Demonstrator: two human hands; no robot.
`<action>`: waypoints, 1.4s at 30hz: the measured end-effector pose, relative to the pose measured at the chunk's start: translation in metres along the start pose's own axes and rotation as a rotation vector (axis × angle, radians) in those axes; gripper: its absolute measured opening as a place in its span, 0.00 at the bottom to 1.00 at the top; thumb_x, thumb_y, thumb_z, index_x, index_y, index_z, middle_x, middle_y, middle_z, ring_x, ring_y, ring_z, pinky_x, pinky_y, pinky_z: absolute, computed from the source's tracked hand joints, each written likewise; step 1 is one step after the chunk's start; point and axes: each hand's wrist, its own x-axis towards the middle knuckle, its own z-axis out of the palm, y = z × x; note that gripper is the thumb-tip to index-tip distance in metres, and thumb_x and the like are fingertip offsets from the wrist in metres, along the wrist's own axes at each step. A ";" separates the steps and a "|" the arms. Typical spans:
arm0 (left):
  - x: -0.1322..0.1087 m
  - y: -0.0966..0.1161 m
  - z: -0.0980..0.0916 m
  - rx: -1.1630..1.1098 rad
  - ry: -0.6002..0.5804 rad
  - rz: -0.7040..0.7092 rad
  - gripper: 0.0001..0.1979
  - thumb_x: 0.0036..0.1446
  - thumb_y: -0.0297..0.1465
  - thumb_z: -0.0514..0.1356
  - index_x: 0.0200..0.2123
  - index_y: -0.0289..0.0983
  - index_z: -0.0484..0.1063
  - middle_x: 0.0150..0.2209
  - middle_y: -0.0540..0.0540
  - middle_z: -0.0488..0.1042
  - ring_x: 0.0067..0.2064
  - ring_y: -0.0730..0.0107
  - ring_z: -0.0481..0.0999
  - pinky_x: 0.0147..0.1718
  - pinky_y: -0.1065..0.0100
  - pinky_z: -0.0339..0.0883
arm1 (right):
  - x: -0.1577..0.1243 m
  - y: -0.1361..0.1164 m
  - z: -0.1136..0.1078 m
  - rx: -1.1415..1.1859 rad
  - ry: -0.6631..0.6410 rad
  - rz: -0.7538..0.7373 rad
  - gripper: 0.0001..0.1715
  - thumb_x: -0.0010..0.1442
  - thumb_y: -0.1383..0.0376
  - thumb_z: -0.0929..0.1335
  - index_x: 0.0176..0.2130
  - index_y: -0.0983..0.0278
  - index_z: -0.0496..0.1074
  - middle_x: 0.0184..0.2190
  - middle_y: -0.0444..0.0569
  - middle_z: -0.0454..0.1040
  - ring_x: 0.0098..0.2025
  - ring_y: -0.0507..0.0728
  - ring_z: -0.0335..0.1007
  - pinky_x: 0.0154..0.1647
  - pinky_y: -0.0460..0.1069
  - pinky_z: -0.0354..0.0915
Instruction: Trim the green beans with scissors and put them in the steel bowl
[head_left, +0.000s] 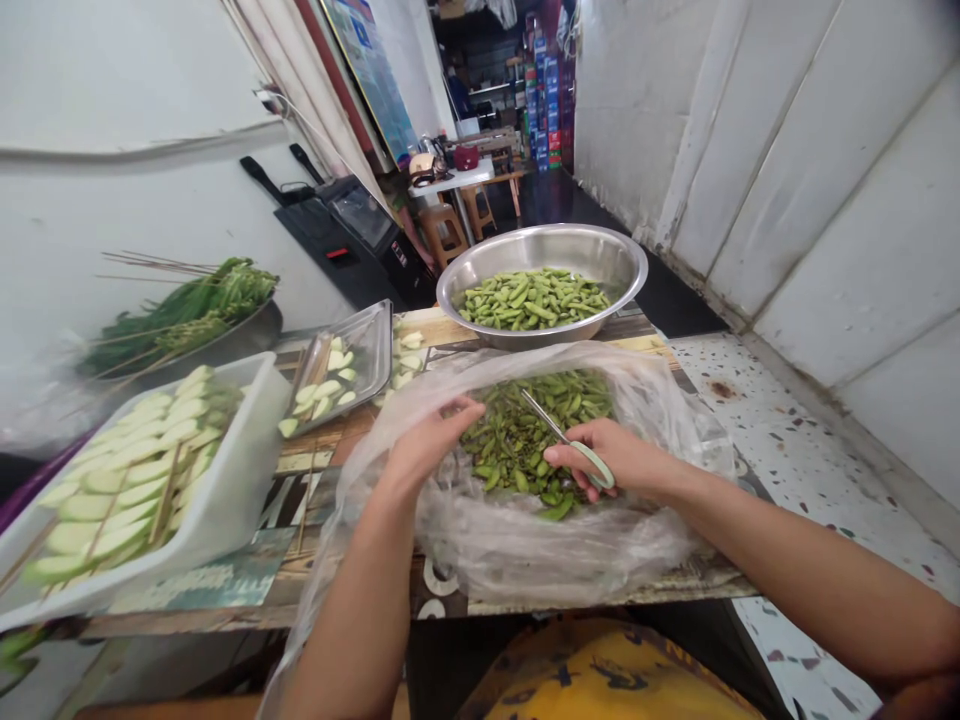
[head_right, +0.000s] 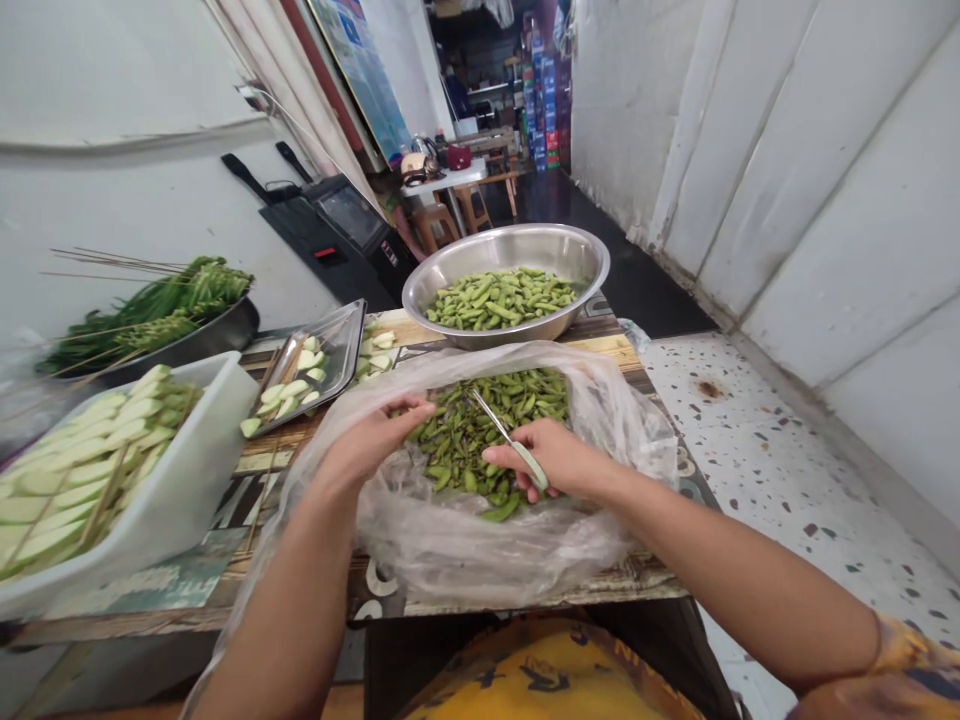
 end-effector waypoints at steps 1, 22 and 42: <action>-0.001 -0.002 -0.002 0.158 -0.020 0.027 0.08 0.40 0.34 0.65 0.21 0.35 0.72 0.21 0.51 0.68 0.25 0.74 0.63 0.22 0.75 0.51 | 0.000 0.000 0.000 -0.005 -0.004 -0.003 0.24 0.49 0.48 0.69 0.23 0.66 0.63 0.14 0.40 0.64 0.13 0.46 0.60 0.09 0.40 0.50; -0.012 -0.001 0.023 0.007 -0.253 -0.055 0.17 0.41 0.40 0.66 0.33 0.35 0.77 0.14 0.54 0.63 0.15 0.79 0.54 0.15 0.74 0.44 | -0.005 0.002 0.004 -0.198 -0.045 -0.048 0.27 0.48 0.45 0.68 0.30 0.68 0.70 0.17 0.43 0.66 0.18 0.49 0.64 0.18 0.43 0.57; -0.016 0.008 0.029 -0.207 -0.402 -0.225 0.16 0.42 0.41 0.66 0.24 0.33 0.71 0.11 0.57 0.54 0.14 0.85 0.47 0.14 0.75 0.35 | -0.005 0.001 0.006 -0.329 0.021 -0.081 0.29 0.50 0.43 0.66 0.22 0.66 0.67 0.13 0.43 0.66 0.15 0.50 0.63 0.18 0.44 0.56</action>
